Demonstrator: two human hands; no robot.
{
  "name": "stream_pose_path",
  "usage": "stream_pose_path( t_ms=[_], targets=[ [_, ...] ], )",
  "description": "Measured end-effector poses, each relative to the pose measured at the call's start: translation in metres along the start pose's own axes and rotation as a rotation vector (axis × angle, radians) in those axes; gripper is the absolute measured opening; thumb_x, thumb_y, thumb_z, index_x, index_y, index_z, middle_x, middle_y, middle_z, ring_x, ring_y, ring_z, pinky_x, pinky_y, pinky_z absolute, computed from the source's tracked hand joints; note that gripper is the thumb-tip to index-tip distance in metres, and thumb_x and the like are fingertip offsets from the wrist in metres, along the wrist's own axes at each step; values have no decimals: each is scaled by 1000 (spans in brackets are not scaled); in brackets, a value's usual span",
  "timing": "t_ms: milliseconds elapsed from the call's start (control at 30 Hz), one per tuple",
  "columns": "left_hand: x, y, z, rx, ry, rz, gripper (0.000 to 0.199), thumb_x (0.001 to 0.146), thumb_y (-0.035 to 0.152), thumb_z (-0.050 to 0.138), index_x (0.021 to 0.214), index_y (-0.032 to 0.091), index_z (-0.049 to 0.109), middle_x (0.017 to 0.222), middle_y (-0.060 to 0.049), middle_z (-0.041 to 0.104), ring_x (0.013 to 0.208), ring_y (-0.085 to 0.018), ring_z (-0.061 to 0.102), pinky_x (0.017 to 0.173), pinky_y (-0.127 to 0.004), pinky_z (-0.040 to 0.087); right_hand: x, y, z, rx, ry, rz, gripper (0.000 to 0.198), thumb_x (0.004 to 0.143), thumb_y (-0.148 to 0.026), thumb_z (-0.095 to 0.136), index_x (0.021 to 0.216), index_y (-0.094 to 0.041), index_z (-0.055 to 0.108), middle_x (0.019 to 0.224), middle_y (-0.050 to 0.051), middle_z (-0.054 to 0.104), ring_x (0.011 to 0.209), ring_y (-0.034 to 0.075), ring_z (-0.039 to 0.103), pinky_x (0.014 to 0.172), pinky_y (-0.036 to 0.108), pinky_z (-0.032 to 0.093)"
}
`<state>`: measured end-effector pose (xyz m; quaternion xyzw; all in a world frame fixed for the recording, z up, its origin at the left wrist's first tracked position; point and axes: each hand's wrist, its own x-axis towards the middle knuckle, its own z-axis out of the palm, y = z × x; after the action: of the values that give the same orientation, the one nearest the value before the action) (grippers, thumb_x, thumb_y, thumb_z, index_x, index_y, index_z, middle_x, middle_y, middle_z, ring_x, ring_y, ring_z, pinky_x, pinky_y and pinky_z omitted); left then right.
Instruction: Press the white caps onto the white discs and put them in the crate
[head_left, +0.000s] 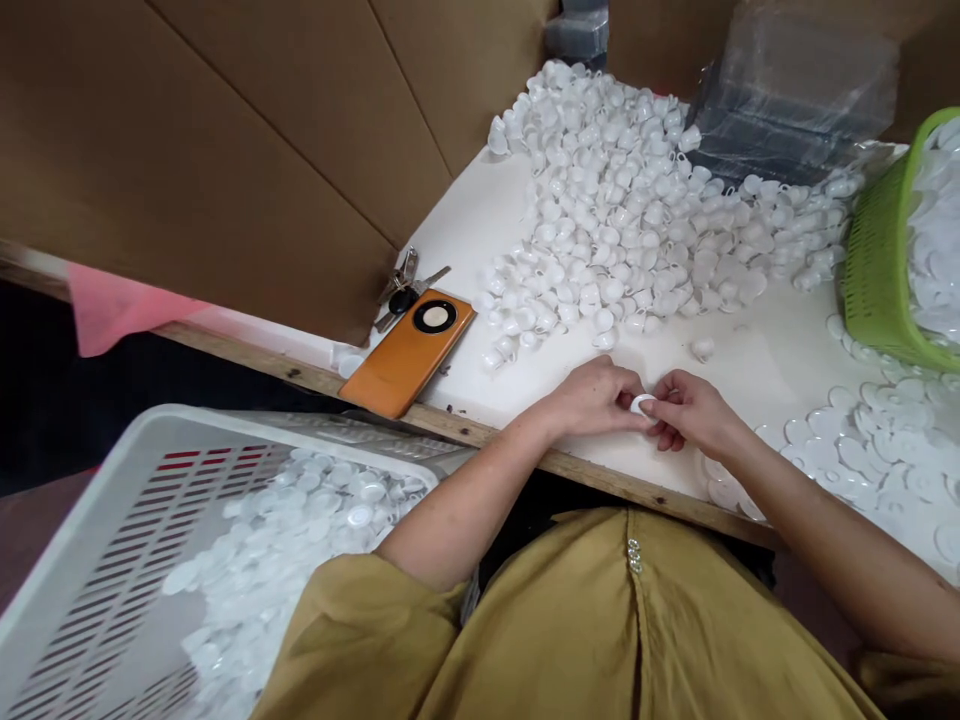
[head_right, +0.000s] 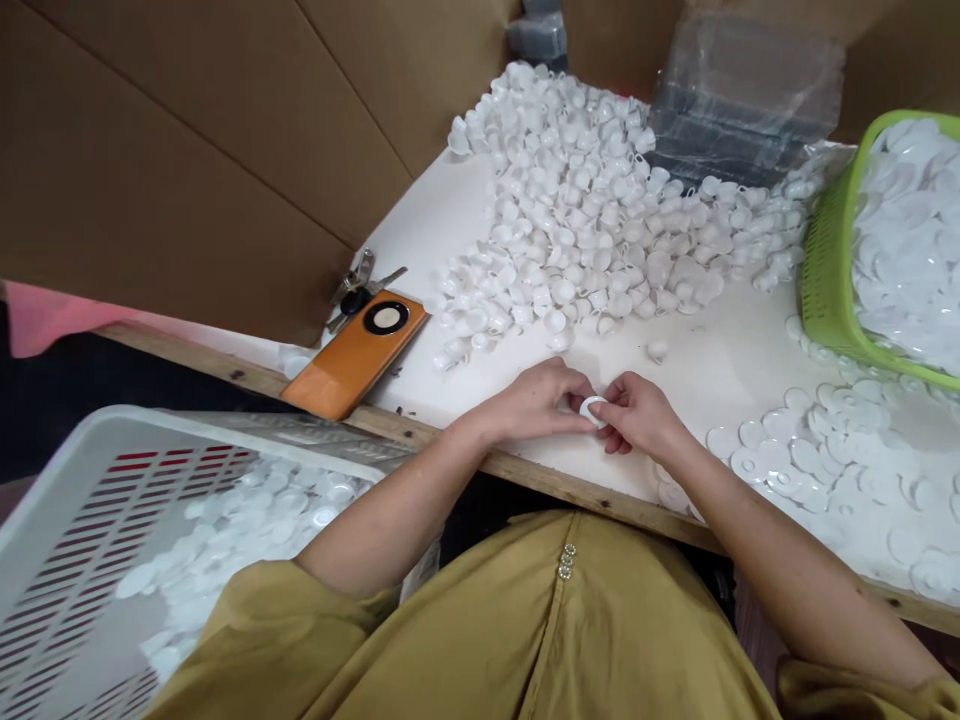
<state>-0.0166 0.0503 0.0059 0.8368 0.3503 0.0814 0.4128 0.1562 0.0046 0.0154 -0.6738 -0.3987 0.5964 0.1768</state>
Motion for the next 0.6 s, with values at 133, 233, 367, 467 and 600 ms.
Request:
stream_pose_path(
  t_ms=[133, 233, 367, 467, 600],
  targets=[
    [4, 3, 1, 78, 3, -97, 21, 78, 39, 67, 81, 19, 62, 74, -1, 64, 83, -21, 53, 66, -26, 38, 4, -2, -2, -23, -24, 23, 21, 83, -22, 65, 84, -20, 44, 50, -3, 62, 37, 12, 58, 33, 18, 41],
    [5, 6, 2, 150, -20, -114, 21, 79, 39, 66, 85, 20, 61, 76, -3, 64, 84, -22, 54, 63, -27, 38, 5, -1, -1, -20, -31, 22, 21, 83, -21, 64, 88, -21, 43, 50, -3, 62, 37, 12, 57, 33, 18, 41],
    [6, 10, 10, 175, 9, -105, 18, 81, 36, 62, 84, 19, 58, 77, -3, 65, 83, -22, 55, 67, -28, 41, 4, 2, 3, -27, 4, -12, 25, 82, -26, 66, 87, -22, 41, 48, -5, 60, 36, 12, 56, 33, 18, 40],
    [0, 14, 12, 30, 120, -136, 16, 78, 33, 64, 80, 19, 57, 75, -2, 63, 79, -19, 57, 67, -28, 44, -3, 9, -1, -30, -10, -133, 27, 81, -37, 65, 87, -22, 44, 55, -4, 61, 39, 11, 55, 36, 19, 41],
    [-61, 5, -16, -172, 263, -230, 19, 77, 39, 60, 81, 21, 59, 76, 0, 63, 72, -16, 58, 66, -27, 47, -35, 42, -45, -244, 298, -353, 28, 84, -47, 57, 93, -21, 54, 82, 4, 67, 62, 16, 63, 57, 29, 53]
  ],
)
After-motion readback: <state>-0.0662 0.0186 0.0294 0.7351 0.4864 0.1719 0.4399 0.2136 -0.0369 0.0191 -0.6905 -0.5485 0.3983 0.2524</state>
